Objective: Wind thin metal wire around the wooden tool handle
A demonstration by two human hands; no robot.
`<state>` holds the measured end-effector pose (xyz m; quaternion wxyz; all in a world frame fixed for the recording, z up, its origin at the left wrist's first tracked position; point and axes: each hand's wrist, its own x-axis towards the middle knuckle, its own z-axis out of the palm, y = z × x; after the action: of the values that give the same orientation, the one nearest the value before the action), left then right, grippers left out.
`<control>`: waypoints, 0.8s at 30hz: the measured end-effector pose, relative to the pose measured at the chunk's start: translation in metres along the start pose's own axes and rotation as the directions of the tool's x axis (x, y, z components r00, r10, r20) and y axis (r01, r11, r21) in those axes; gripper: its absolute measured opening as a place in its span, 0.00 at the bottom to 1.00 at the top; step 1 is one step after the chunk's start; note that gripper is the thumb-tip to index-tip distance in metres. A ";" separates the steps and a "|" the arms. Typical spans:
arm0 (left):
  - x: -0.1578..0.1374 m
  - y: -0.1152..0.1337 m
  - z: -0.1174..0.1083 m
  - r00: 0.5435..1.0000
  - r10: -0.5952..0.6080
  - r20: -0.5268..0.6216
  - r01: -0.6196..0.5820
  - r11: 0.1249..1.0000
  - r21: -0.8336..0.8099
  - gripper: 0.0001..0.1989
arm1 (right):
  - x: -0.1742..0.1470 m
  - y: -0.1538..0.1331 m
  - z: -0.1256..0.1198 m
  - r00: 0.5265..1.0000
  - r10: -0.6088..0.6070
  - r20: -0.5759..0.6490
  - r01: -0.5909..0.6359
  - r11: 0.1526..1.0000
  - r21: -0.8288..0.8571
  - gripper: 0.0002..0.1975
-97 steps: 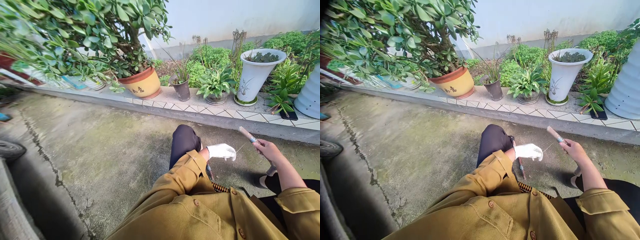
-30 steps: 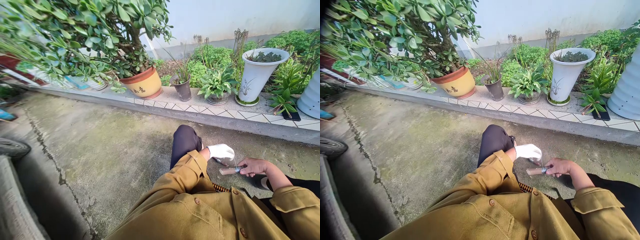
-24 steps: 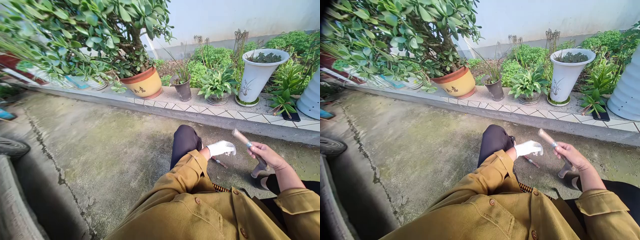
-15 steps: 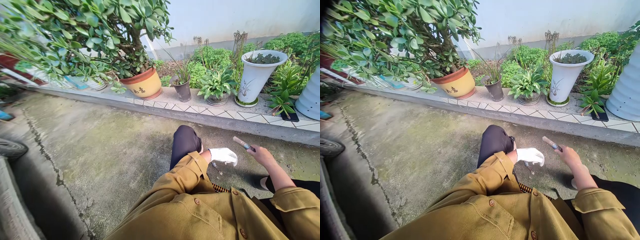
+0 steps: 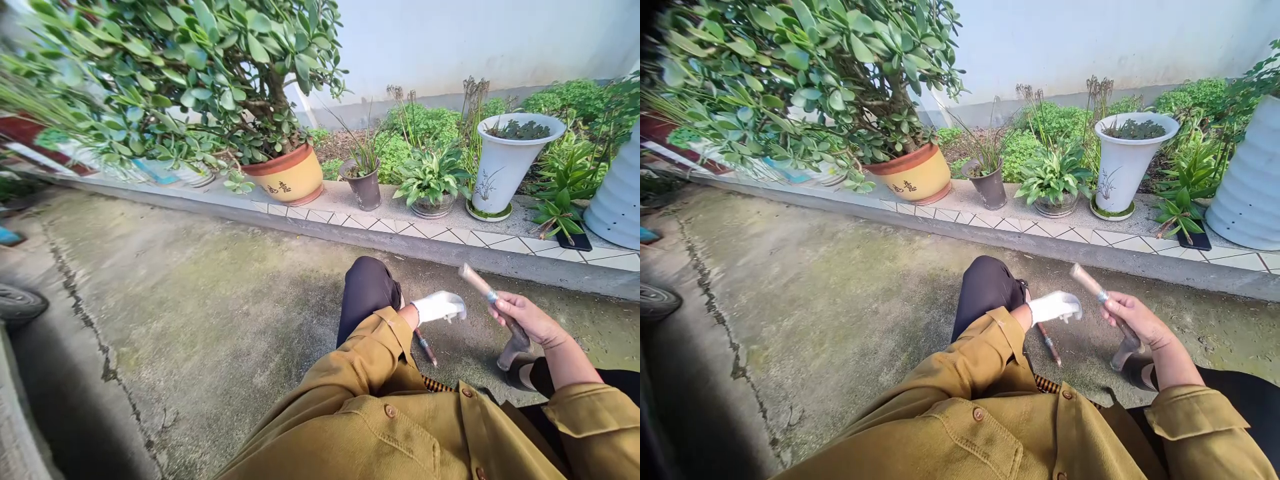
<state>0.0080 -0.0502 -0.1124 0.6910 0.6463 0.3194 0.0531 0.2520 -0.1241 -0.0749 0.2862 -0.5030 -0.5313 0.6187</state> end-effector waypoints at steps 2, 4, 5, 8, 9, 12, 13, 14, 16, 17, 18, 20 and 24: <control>-0.001 -0.006 0.009 0.995 0.007 0.096 -0.014 0.997 0.073 0.12 | 0.007 0.007 -0.006 0.979 0.009 -0.204 -0.026 0.996 -0.083 0.22; -0.006 -0.010 0.020 0.979 -0.022 0.200 -0.011 0.987 0.163 0.10 | 0.016 0.020 -0.006 0.948 0.077 -0.310 -0.168 0.945 -0.280 0.18; -0.009 -0.011 0.025 0.978 -0.039 0.204 -0.006 0.977 0.214 0.09 | 0.019 0.027 -0.003 0.943 0.111 -0.314 -0.244 0.871 -0.426 0.16; -0.021 -0.010 0.034 0.993 -0.065 0.101 0.032 0.953 0.301 0.08 | 0.024 0.042 0.014 0.965 0.152 -0.214 -0.262 0.614 -0.745 0.11; -0.025 -0.009 0.035 0.996 -0.067 0.065 0.044 0.948 0.316 0.08 | 0.024 0.044 0.021 0.973 0.170 -0.155 -0.226 0.572 -0.788 0.09; -0.032 -0.004 0.030 0.998 -0.058 -0.017 0.061 0.935 0.349 0.08 | 0.019 0.043 0.036 0.933 0.336 0.128 -0.131 0.649 -0.750 0.06; -0.034 -0.001 0.028 0.998 -0.051 -0.042 0.063 0.934 0.352 0.08 | 0.018 0.040 0.038 0.888 0.383 0.252 -0.114 0.717 -0.688 0.08; -0.037 0.001 0.026 0.997 -0.047 -0.062 0.065 0.939 0.337 0.08 | 0.017 0.037 0.038 0.835 0.406 0.371 -0.108 0.782 -0.613 0.11; -0.043 0.007 0.024 0.992 -0.034 -0.121 0.065 0.962 0.264 0.09 | 0.016 0.031 0.035 0.766 0.367 0.528 -0.108 0.883 -0.457 0.19; -0.046 0.011 0.025 0.987 -0.030 -0.155 0.066 0.970 0.236 0.09 | 0.016 0.028 0.032 0.759 0.328 0.563 -0.101 0.913 -0.396 0.22; -0.049 0.014 0.027 0.981 -0.025 -0.192 0.068 0.973 0.221 0.10 | 0.015 0.026 0.029 0.758 0.298 0.580 -0.096 0.931 -0.352 0.24; -0.054 0.021 0.034 0.965 -0.018 -0.263 0.085 0.966 0.245 0.11 | 0.013 0.025 0.023 0.755 0.283 0.591 -0.104 0.943 -0.317 0.27; -0.061 0.038 0.050 0.954 0.046 -0.296 0.083 0.908 0.410 0.12 | 0.007 0.029 0.016 0.756 0.289 0.588 -0.146 0.949 -0.280 0.29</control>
<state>-0.0018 -0.1172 -0.0561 0.4809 0.7603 0.4303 0.0739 0.2403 -0.1319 -0.1057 -0.0358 -0.3575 -0.5974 0.7170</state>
